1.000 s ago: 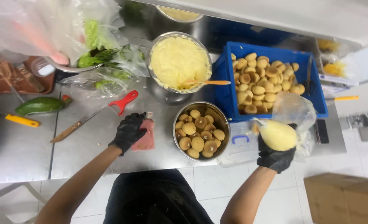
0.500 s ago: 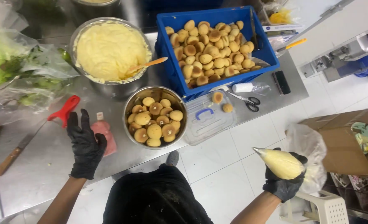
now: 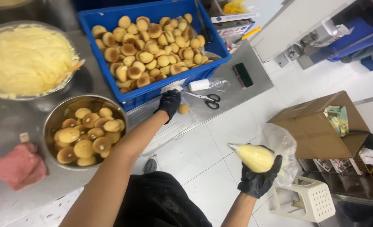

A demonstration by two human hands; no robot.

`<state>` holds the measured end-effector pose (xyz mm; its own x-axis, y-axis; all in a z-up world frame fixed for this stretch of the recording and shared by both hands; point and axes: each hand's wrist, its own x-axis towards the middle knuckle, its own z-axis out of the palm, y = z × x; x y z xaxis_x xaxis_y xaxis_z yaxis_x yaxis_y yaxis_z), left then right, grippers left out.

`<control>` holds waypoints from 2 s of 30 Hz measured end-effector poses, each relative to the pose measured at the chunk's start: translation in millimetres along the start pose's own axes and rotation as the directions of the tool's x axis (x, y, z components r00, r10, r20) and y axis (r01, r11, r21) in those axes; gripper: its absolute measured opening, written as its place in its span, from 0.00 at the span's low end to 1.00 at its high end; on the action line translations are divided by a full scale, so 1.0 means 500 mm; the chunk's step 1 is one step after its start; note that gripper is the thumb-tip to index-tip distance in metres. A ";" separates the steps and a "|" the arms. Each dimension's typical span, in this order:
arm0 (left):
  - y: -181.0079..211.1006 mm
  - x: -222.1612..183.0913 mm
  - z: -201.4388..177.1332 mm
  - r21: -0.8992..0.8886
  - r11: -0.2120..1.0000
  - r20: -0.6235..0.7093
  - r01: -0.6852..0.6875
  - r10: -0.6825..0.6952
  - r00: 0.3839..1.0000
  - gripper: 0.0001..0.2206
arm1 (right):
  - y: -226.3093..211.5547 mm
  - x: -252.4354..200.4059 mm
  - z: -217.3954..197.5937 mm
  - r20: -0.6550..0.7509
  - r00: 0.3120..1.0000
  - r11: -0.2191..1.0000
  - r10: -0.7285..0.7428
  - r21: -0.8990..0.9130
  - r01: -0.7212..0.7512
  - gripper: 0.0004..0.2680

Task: Filling pastry shells with cream using a piping bag in a bakery setting.

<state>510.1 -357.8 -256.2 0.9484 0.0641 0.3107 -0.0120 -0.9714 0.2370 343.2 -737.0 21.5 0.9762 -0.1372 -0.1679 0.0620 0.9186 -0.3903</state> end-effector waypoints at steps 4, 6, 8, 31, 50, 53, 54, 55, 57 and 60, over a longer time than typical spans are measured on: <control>-0.062 0.037 0.099 0.028 0.986 0.246 0.165 -0.167 0.955 0.11 | -0.002 -0.025 0.010 -0.114 0.990 0.991 0.082 0.113 -0.069 0.10; -0.023 0.013 -0.070 -0.080 0.983 0.296 0.162 -0.132 0.946 0.13 | -0.005 -0.030 0.014 -0.079 0.990 0.979 0.120 0.174 -0.104 0.09; 0.024 -0.040 -0.180 -0.196 0.964 0.344 0.180 -0.104 0.933 0.18 | -0.013 -0.031 0.021 -0.044 0.986 0.964 0.162 0.219 -0.149 0.08; 0.226 -0.334 -0.784 -0.868 0.487 0.051 0.102 -0.116 0.992 0.44 | 0.120 -0.118 0.268 0.439 0.895 0.973 0.077 -0.230 0.029 0.15; 0.259 -0.377 -0.648 -0.849 0.527 -0.052 0.036 -0.151 0.987 0.26 | 0.150 -0.091 0.240 0.516 0.778 0.824 0.359 -0.567 -0.004 0.27; 0.260 -0.376 -0.648 -0.843 0.538 -0.064 0.027 -0.150 0.987 0.26 | 0.151 -0.090 0.252 0.532 0.781 0.811 0.327 -0.582 0.056 0.25; 0.261 -0.376 -0.649 -0.847 0.530 -0.055 0.036 -0.154 0.986 0.25 | 0.151 -0.088 0.254 0.525 0.796 0.803 0.301 -0.590 0.085 0.24; 0.263 -0.375 -0.650 -0.852 0.522 -0.045 0.045 -0.159 0.986 0.25 | 0.150 -0.087 0.255 0.518 0.810 0.794 0.274 -0.597 0.113 0.23; 0.264 -0.373 -0.657 -0.857 0.512 -0.030 0.062 -0.170 0.985 0.25 | 0.146 -0.074 0.242 0.537 0.792 0.805 0.291 -0.585 0.101 0.24; 0.264 -0.371 -0.664 -0.868 0.490 -0.017 0.077 -0.185 0.983 0.26 | 0.141 -0.058 0.222 0.543 0.781 0.819 0.308 -0.569 0.073 0.26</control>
<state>227.3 -422.3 23.3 0.9288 0.2463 0.2770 -0.2078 -0.2727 0.9394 342.3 -627.2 99.4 0.8947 0.3765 0.2402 0.0035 0.5319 -0.8468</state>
